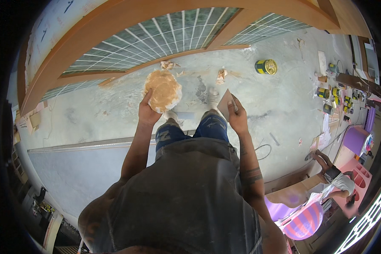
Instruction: The person is applying wood putty or filler to the joints and edges of a large wooden frame, then smoothing and cleaning it with a cloth.
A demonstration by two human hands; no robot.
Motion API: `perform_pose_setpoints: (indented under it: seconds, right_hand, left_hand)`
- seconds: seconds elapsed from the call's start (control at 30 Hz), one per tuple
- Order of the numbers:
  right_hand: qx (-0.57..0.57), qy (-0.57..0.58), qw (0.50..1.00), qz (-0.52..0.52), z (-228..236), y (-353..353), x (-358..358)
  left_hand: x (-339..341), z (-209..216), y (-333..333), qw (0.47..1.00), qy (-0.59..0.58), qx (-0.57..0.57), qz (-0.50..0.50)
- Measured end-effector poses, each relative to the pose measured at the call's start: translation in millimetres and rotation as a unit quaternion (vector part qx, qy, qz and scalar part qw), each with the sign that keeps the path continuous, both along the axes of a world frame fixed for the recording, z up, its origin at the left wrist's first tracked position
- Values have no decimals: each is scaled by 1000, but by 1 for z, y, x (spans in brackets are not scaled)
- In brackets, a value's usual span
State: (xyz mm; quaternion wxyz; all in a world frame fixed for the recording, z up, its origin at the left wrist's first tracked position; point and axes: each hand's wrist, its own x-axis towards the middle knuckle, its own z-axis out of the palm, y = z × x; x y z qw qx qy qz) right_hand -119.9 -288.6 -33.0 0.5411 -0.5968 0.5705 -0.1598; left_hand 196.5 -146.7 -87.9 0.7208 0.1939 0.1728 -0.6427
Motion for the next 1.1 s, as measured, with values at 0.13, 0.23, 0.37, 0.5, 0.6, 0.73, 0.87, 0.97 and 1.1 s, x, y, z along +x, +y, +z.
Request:
perform_pose_setpoints:
  seconds: [0.13, 0.23, 0.37, 0.5, 0.6, 0.73, 0.87, 0.97, 1.1]
  right_hand:
    - [-216, 79, 963, 140, -8, -55, -38]
    - [-251, 49, 940, 224, -19, -112, -47]
    - [-327, 62, 884, 327, -120, -220, -100]
    - [-240, 48, 855, 457, -155, -295, -44]
    - [-283, 0, 822, 495, -199, -325, -15]
    - [-348, 18, 773, 531, -237, -347, 28]
    - [-409, 26, 726, 553, -268, -359, 58]
    - [-523, 70, 634, 565, -277, -366, 79]
    - [-578, 84, 585, 563, -304, -353, 98]
  left_hand:
    - [-47, -8, -36, 1000, -8, -8, 25]
    - [-92, -37, -65, 994, -33, 45, 97]
    - [-169, -117, -162, 984, -32, -18, 172]
    - [-233, -210, -208, 957, -63, 156, 234]
    - [-262, -247, -273, 923, -126, 247, 267]
    - [-285, -307, -355, 887, -248, 340, 191]
    - [-271, -338, -415, 868, -310, 290, 258]
    - [-257, -360, -443, 896, -269, 221, 276]
    - [-248, -393, -474, 842, -322, 132, 412]
